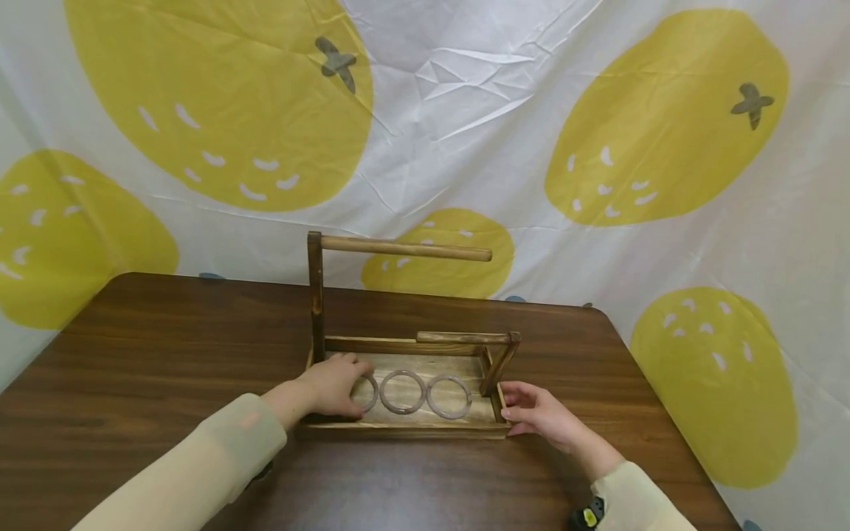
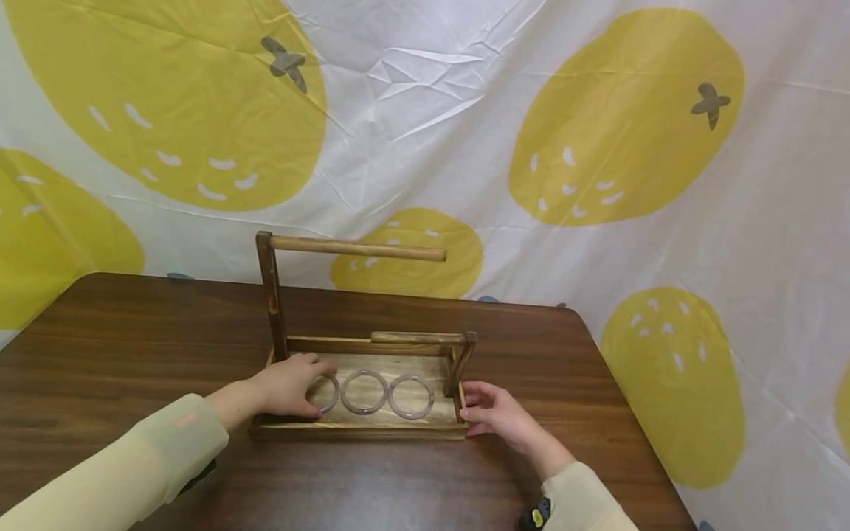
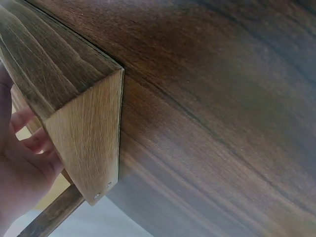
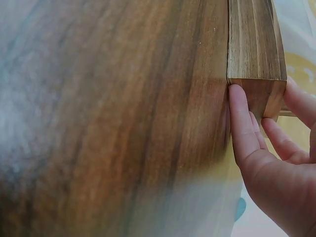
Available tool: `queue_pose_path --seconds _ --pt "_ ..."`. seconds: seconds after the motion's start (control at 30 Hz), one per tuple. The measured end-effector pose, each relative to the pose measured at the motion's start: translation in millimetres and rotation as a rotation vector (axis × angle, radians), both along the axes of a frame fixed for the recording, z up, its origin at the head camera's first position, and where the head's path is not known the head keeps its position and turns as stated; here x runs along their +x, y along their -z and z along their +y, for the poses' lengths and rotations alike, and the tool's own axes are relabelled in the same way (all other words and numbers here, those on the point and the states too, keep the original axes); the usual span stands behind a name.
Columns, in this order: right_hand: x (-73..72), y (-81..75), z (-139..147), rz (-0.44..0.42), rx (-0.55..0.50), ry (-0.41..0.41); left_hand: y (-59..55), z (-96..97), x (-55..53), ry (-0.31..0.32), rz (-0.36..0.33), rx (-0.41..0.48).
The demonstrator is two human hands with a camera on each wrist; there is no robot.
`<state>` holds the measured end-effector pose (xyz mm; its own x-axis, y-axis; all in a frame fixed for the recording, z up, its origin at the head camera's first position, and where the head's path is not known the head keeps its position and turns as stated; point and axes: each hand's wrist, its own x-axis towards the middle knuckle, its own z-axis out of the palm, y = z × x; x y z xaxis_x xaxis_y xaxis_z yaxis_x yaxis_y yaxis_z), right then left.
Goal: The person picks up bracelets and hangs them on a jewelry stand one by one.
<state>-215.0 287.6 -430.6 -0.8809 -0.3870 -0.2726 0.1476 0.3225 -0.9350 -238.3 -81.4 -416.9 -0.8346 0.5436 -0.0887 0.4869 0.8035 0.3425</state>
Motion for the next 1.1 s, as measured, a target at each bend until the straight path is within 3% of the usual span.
queue_pose_path --seconds 0.23,0.5,0.87,1.1 --pt "-0.3 0.2 0 0.0 -0.002 -0.005 -0.5 -1.2 -0.3 -0.006 0.052 0.009" --pt "0.9 -0.6 -1 0.012 -0.005 -0.009 -5.8 -6.9 -0.4 -0.056 0.062 0.11" --pt "-0.3 2.1 1 0.007 0.009 0.002 -3.3 -11.5 -6.0 -0.1 0.065 0.257" --pt "-0.6 1.6 0 0.018 0.003 -0.012 -9.9 -11.3 -3.6 -0.118 0.045 0.319"
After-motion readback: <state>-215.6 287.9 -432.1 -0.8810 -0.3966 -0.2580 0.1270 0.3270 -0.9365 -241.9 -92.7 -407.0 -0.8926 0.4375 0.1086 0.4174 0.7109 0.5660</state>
